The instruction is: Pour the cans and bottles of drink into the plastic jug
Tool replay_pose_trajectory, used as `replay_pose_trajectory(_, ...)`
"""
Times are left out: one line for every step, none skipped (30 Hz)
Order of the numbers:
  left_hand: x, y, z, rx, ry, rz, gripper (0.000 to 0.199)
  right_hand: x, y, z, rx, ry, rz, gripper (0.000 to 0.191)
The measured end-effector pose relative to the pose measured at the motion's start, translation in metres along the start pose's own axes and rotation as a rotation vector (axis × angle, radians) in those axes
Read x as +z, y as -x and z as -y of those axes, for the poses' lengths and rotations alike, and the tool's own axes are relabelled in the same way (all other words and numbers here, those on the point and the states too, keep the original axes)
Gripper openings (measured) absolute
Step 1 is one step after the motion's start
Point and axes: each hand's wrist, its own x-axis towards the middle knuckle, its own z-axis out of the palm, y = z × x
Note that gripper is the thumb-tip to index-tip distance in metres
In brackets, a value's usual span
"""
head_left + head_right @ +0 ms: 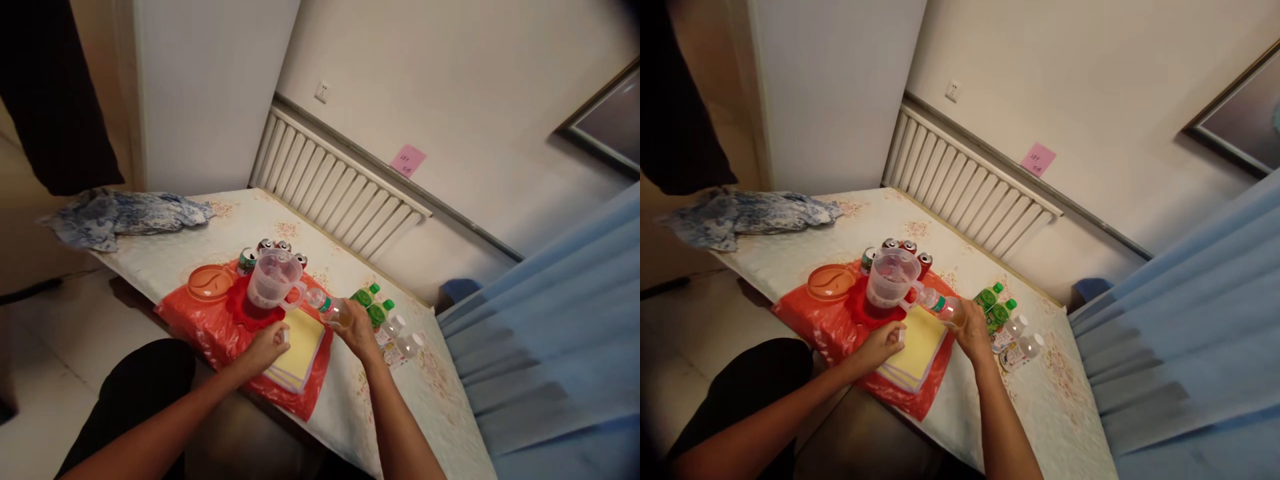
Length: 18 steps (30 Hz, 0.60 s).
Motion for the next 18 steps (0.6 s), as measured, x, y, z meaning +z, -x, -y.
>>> replay_pose_trajectory(0.004,-0.002,0.008,-0.013,0.030,0.020,0.041,-0.004,-0.008,0.000,0.002,0.025,0.005,0.054)
replay_pose_trajectory(0.007,-0.004,0.014,-0.022,0.060,0.039,0.042,-0.009,-0.016,0.000,0.006,0.054,0.012,0.056)
replay_pose_trajectory(0.009,-0.005,0.020,-0.030,0.091,0.057,0.043,-0.013,-0.023,0.002,0.010,0.087,0.020,0.059)
replay_pose_trajectory(0.011,-0.006,0.025,-0.039,0.121,0.072,0.044,-0.016,-0.031,0.003,0.010,0.126,0.026,0.061)
replay_pose_trajectory(0.012,-0.006,0.030,-0.048,0.148,0.086,0.044,-0.020,-0.037,0.005,0.005,0.162,0.034,0.062)
replay_pose_trajectory(0.013,-0.005,0.034,-0.056,0.172,0.097,0.044,-0.023,-0.044,0.008,-0.004,0.195,0.042,0.063)
replay_pose_trajectory(0.013,-0.004,0.038,-0.062,0.193,0.103,0.043,-0.026,-0.050,0.011,-0.015,0.225,0.047,0.063)
replay_pose_trajectory(0.013,-0.003,0.041,-0.066,0.210,0.106,0.042,-0.029,-0.056,0.014,-0.028,0.253,0.049,0.063)
replay_pose_trajectory(0.013,-0.002,0.043,-0.067,0.224,0.105,0.041,-0.031,-0.062,0.017,-0.039,0.282,0.050,0.062)
replay_pose_trajectory(0.013,-0.002,0.045,-0.066,0.236,0.103,0.039,-0.034,-0.067,0.021,-0.049,0.313,0.052,0.062)
replay_pose_trajectory(0.013,-0.001,0.046,-0.065,0.248,0.102,0.038,-0.035,-0.072,0.024,-0.058,0.344,0.056,0.061)
replay_pose_trajectory(0.012,-0.001,0.046,-0.064,0.259,0.102,0.037,-0.037,-0.077,0.027,-0.066,0.375,0.064,0.061)
replay_pose_trajectory(0.011,-0.001,0.046,-0.065,0.271,0.104,0.036,-0.039,-0.081,0.030,-0.073,0.403,0.073,0.060)
replay_pose_trajectory(0.010,-0.002,0.046,-0.068,0.284,0.107,0.036,-0.040,-0.085,0.033,-0.081,0.429,0.081,0.060)
replay_pose_trajectory(0.008,-0.002,0.046,-0.072,0.297,0.111,0.036,-0.041,-0.088,0.036,-0.089,0.453,0.087,0.060)
replay_pose_trajectory(0.007,-0.003,0.046,-0.077,0.311,0.114,0.036,-0.041,-0.091,0.038,-0.098,0.474,0.092,0.059)
replay_pose_trajectory(0.006,-0.004,0.046,-0.081,0.324,0.116,0.037,-0.042,-0.093,0.039,-0.107,0.493,0.096,0.059)
replay_pose_trajectory(0.005,-0.005,0.047,-0.084,0.337,0.118,0.038,-0.042,-0.096,0.041,-0.117,0.512,0.099,0.058)
